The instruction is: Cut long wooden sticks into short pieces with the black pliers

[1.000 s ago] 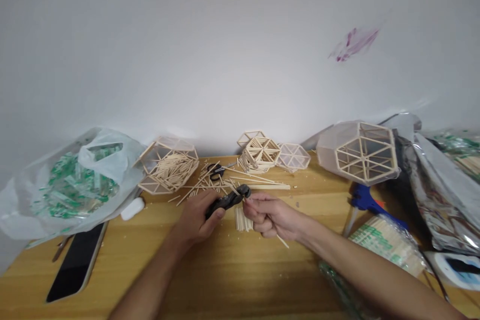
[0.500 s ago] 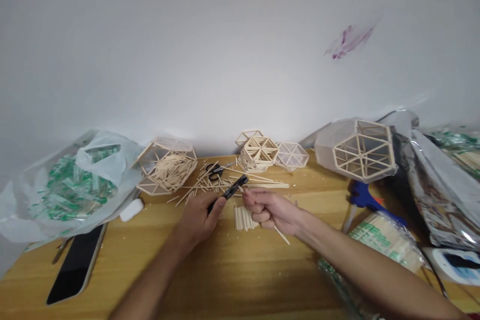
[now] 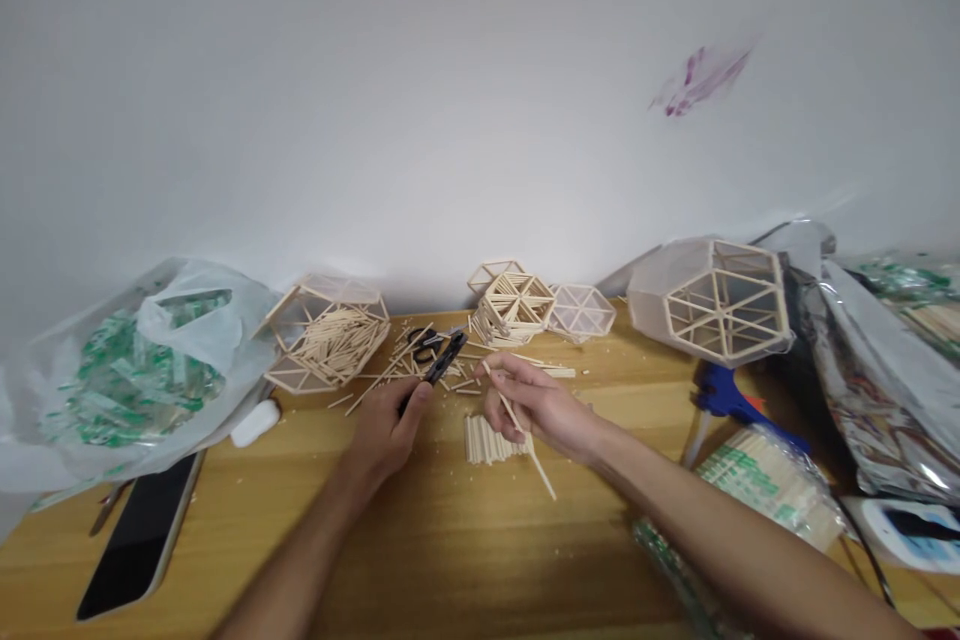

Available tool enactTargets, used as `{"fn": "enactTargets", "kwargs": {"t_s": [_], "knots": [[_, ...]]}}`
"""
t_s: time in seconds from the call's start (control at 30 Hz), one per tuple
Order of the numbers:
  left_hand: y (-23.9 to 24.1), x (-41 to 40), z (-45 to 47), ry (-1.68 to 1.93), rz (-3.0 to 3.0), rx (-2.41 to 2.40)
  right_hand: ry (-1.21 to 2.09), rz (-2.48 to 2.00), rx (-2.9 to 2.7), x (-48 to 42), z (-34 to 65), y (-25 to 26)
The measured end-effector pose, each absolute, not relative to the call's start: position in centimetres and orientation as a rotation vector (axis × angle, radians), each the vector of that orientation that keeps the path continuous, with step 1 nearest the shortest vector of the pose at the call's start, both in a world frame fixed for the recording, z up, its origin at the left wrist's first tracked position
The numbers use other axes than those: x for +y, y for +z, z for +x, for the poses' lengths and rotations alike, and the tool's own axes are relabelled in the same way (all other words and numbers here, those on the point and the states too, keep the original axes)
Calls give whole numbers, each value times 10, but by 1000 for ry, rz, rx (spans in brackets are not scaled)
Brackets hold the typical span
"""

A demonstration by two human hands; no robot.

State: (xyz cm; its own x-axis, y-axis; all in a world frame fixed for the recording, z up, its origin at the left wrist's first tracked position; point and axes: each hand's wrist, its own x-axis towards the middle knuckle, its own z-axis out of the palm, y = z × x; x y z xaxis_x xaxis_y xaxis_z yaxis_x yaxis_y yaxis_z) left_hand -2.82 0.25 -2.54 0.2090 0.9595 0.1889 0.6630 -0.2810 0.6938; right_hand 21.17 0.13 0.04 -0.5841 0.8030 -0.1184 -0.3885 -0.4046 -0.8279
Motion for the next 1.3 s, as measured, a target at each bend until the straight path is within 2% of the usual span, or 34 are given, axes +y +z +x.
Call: {"fn": "enactTargets", "kwargs": {"t_s": [0.3,0.67,1.03,1.3], "knots": [[-33,1,-34,815,1780,1375,1917,-730,-1010,5,213,-2],[-17,0,-29,844,2123,1556,1757,-753,-1134,6,214,-6],[-18,-5,-19,696,2347,1615,1872,-782,-1106,6,211,-4],[-20,-6,-15,700,2360,1666,1756,-877,-1216,6,212,-5]]}}
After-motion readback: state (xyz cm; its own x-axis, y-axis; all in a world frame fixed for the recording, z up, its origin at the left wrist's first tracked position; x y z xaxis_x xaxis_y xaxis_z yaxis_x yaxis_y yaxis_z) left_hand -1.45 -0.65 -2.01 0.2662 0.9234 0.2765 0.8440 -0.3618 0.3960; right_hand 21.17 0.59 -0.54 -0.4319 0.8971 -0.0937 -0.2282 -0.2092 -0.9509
